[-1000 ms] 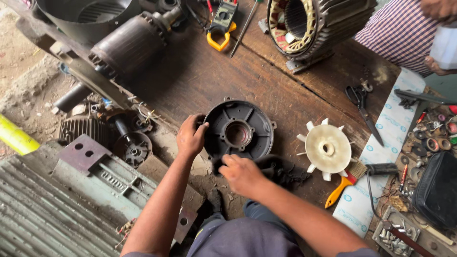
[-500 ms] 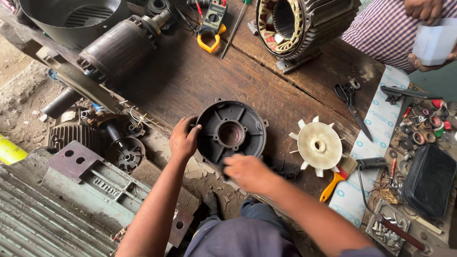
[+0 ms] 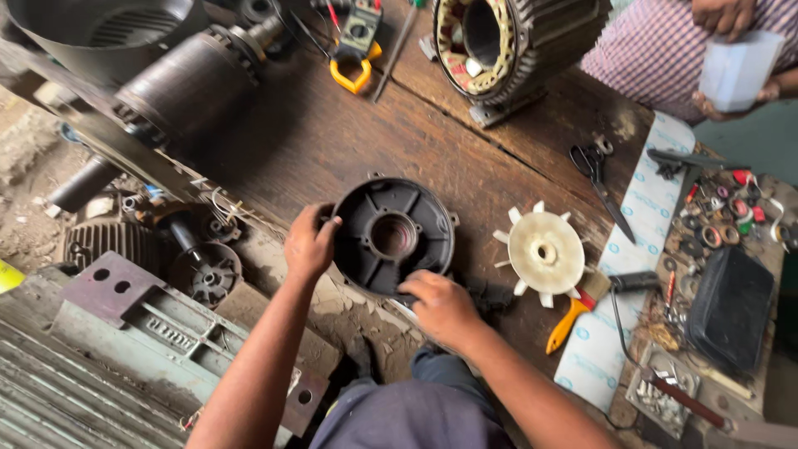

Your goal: The person brushes dust from a metal fan cover with a brush, then wipes the cover and a black motor end bell with a cloth, turning them over to clean both sides, and finally wipes the rotor shaft of a disassembled electric motor on the workbench.

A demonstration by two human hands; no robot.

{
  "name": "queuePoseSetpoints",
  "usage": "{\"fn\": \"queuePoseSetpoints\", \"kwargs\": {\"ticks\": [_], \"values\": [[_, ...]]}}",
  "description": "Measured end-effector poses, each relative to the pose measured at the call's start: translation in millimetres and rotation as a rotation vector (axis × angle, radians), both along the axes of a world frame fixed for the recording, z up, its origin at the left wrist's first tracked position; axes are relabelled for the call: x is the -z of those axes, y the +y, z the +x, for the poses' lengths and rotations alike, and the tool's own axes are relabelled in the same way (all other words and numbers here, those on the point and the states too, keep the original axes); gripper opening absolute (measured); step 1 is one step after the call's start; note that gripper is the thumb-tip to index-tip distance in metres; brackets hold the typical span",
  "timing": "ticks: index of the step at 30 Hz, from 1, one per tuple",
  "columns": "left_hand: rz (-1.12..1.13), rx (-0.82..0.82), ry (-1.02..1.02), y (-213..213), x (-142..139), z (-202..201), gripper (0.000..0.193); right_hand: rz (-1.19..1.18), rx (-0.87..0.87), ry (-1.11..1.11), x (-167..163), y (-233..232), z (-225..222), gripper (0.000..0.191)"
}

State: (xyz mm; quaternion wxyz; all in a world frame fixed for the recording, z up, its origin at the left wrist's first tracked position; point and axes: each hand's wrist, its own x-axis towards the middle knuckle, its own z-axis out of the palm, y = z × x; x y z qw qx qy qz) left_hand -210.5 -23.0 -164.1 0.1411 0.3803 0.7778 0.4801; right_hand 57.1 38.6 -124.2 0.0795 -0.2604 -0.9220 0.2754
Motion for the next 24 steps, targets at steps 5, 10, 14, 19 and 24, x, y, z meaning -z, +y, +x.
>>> {"fn": "queuePoseSetpoints", "kwargs": {"ticks": [5, 10, 14, 19, 24], "values": [[-0.021, 0.024, -0.065, -2.4, -0.2, -1.4, 0.033, 0.213, -0.158, -0.043, -1.6, 20.1, 1.2, 0.033], [-0.03, 0.028, -0.114, -1.5, -3.2, -2.3, 0.034, 0.276, 0.092, -0.222, -3.5, 53.5, 15.2, 0.034], [-0.104, 0.015, -0.086, 0.1, -3.7, -2.3, 0.036, 0.18, -0.002, -0.067, 9.5, 19.5, 12.8, 0.028], [-0.125, 0.012, -0.099, -0.8, -4.0, -2.8, 0.037, 0.219, 0.037, -0.096, 1.5, 38.1, 14.8, 0.034], [-0.1, 0.012, -0.109, -1.5, -3.4, -1.5, 0.034, 0.326, 0.104, -0.137, -6.0, 55.6, 15.3, 0.03]]}}
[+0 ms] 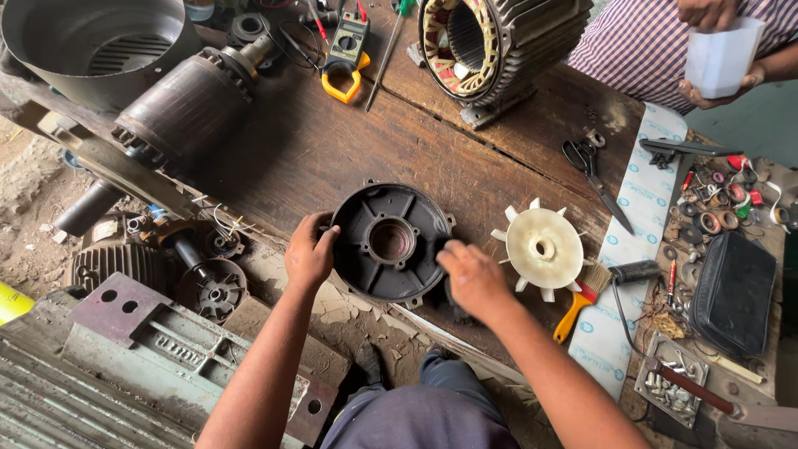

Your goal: The person brushes dust from a metal fan cover with a brush, then wipes the cover and a black motor end bell with a cloth, turning them over to clean both sides, and finally wipes the rotor shaft of a disassembled electric motor on the workbench.

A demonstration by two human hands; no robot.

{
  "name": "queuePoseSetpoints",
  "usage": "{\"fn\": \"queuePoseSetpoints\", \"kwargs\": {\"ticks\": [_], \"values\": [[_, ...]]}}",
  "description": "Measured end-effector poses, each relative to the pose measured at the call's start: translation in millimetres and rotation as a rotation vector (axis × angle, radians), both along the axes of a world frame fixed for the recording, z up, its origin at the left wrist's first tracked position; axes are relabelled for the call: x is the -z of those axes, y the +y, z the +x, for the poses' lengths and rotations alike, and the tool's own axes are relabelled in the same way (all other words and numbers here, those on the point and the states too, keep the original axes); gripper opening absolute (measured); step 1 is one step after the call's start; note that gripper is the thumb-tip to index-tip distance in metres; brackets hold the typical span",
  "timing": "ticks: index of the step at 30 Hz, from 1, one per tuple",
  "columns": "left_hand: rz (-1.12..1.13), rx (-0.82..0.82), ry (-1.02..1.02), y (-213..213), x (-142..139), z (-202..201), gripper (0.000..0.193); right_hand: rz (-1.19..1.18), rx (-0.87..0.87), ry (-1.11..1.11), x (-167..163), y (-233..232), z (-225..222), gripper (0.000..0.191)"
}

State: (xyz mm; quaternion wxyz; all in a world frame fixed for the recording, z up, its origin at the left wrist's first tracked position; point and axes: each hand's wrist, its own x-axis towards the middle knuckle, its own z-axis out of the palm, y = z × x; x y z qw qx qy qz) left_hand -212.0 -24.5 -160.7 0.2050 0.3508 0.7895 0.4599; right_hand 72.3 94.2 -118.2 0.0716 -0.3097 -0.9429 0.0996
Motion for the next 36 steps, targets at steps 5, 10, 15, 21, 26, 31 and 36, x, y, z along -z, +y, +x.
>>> {"fn": "queuePoseSetpoints", "kwargs": {"ticks": [5, 10, 15, 21, 26, 31, 36], "values": [[-0.005, 0.0, 0.041, 1.1, 2.6, -0.6, 0.034, -0.343, -0.133, 0.06, 9.4, -9.8, 3.7, 0.03], [-0.008, -0.012, 0.028, 1.2, 2.0, 0.2, 0.035, -0.143, 0.072, 0.496, -0.9, 46.4, -11.3, 0.024], [0.005, 0.001, 0.016, 0.8, -3.0, 1.2, 0.034, 0.005, -0.027, 0.321, 5.6, 72.9, -82.9, 0.036], [0.027, -0.001, 0.003, -0.3, -5.3, 2.1, 0.035, 0.037, -0.136, 0.05, 21.5, 88.6, -120.5, 0.04], [0.019, -0.028, 0.005, 1.7, -4.0, 4.1, 0.033, 0.02, -0.17, 0.036, 18.8, 84.4, -121.9, 0.043], [0.021, -0.034, 0.021, 1.2, -1.8, 4.7, 0.034, 0.052, -0.135, 0.022, 21.3, 83.1, -128.0, 0.041], [0.02, -0.026, 0.028, 0.9, 0.5, 4.3, 0.034, 0.063, 0.093, -0.087, 14.1, 93.0, -118.0, 0.03]]}}
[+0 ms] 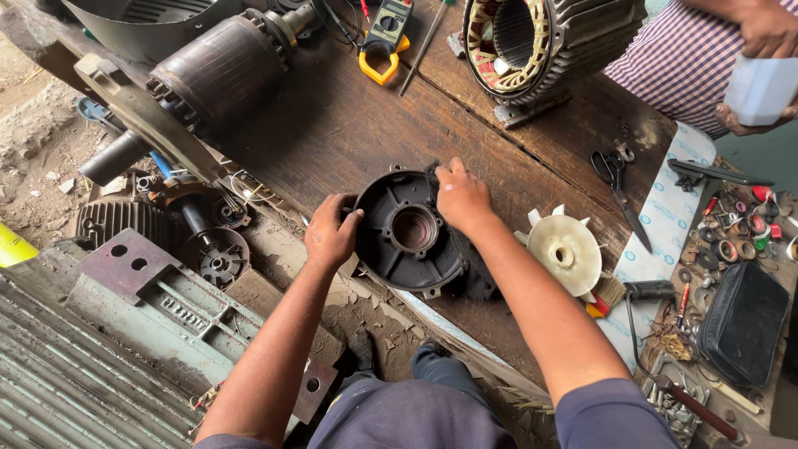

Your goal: The person brushes dust from a metal fan cover with a brush, then wipes the cover and a black motor end bell with a cloth, turning them over to clean both sides, and finally wipes the rotor shaft of a disassembled electric motor on the workbench.

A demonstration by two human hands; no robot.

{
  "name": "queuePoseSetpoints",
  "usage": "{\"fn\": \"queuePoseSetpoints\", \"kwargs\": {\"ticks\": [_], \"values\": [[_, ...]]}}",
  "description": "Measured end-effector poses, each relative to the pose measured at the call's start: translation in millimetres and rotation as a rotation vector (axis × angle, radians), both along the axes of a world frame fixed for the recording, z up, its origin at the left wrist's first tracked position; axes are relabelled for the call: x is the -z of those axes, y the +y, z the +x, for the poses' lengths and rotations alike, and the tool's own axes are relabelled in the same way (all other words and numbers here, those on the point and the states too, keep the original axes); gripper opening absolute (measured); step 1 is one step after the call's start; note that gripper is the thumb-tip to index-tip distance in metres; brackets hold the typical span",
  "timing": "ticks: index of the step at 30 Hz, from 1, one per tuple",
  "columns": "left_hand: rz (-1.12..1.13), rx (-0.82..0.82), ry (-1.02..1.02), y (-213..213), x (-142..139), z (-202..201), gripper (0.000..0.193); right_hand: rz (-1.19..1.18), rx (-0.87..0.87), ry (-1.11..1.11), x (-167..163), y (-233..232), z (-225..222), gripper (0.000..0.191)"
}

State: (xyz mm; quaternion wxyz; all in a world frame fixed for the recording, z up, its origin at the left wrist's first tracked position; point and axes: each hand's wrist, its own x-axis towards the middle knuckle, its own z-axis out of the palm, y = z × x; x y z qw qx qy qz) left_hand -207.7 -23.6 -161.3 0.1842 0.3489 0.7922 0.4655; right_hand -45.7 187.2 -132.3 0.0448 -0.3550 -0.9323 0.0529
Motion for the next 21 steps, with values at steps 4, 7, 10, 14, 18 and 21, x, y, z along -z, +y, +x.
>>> {"fn": "queuePoseSetpoints", "kwargs": {"ticks": [4, 7, 10, 14, 18, 21], "values": [[0.018, 0.003, 0.016, -0.9, -0.8, 0.6, 0.032, -0.106, 0.015, 0.163, -9.0, -5.5, 0.3, 0.034], [0.004, 0.013, 0.027, -1.7, -3.1, 0.7, 0.033, -0.008, -0.152, 0.136, -6.0, -15.1, -9.1, 0.033], [-0.007, 0.02, 0.014, -1.2, -5.5, -0.1, 0.034, 0.072, -0.237, 0.097, 1.7, -18.2, -15.1, 0.036], [0.005, 0.017, 0.0, -1.7, -6.7, 0.9, 0.034, 0.107, -0.244, 0.18, 8.4, -16.9, -10.7, 0.037], [0.034, 0.006, 0.036, -2.0, -6.5, 1.5, 0.033, 0.0, -0.098, 0.051, 6.5, -16.2, -5.1, 0.036], [0.034, 0.015, -0.021, -1.4, -6.6, 1.9, 0.034, -0.076, 0.017, -0.02, 5.1, -14.7, -3.0, 0.039]]}}
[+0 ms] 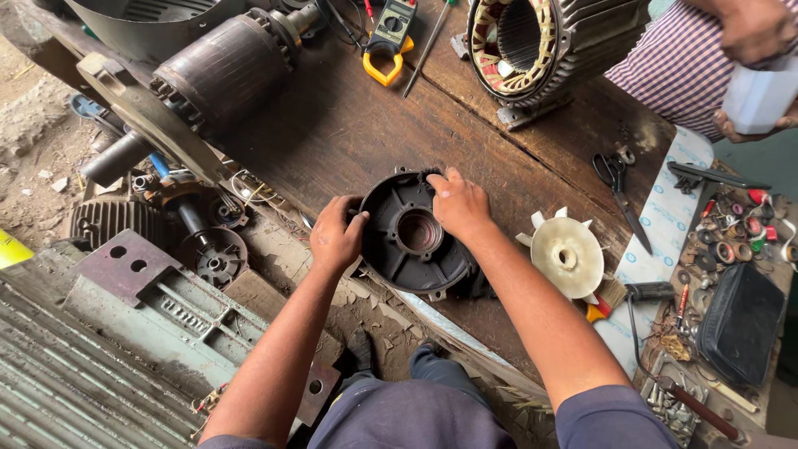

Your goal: The person brushes dust from a metal fan cover with a brush, then wipes the cover and a black motor end bell with a cloth, turning them over to clean both sides, and finally wipes the rotor shaft of a disassembled electric motor on the workbench.

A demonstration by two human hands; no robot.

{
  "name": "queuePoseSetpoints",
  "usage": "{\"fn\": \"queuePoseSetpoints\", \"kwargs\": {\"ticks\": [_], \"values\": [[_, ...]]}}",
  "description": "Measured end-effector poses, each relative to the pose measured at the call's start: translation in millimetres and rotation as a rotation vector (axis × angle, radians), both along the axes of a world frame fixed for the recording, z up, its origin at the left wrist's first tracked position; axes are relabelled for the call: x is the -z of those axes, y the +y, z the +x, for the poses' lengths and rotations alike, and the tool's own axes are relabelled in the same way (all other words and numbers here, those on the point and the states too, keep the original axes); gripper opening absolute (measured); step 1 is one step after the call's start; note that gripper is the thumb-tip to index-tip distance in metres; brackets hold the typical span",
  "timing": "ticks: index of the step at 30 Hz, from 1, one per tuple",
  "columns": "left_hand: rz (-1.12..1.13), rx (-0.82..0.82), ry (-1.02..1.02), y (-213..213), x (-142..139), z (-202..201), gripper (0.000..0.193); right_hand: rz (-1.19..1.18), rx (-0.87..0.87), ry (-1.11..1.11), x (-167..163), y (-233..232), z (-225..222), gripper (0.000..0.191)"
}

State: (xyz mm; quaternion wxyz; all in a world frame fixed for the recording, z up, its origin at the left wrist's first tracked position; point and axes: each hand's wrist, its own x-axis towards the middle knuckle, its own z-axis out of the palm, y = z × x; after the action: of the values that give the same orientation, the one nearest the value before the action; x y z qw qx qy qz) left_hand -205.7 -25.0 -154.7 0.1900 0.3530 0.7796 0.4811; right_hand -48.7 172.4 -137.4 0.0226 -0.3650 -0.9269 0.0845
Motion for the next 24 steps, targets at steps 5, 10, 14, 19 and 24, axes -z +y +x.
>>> {"fn": "queuePoseSetpoints", "kwargs": {"ticks": [5, 10, 14, 19, 24], "values": [[0.006, -0.007, 0.043, 0.2, 0.6, 0.7, 0.032, 0.041, 0.128, -0.06, 2.6, 3.6, 19.6, 0.041], [0.005, -0.007, 0.065, -0.8, 3.6, 1.3, 0.031, -0.05, 0.158, 0.228, -11.4, 5.3, 66.6, 0.034], [0.011, -0.013, 0.071, -0.8, 4.1, 1.3, 0.031, 0.119, 0.245, 0.506, -29.0, 8.3, 75.6, 0.024], [-0.042, -0.005, 0.051, -0.2, -0.5, -0.1, 0.032, 0.229, -0.05, 0.265, -18.0, 4.6, 27.5, 0.023], [-0.016, -0.019, 0.024, -1.5, -3.6, 1.9, 0.032, 0.406, -0.341, 0.263, 1.3, 0.0, 7.2, 0.025]]}}
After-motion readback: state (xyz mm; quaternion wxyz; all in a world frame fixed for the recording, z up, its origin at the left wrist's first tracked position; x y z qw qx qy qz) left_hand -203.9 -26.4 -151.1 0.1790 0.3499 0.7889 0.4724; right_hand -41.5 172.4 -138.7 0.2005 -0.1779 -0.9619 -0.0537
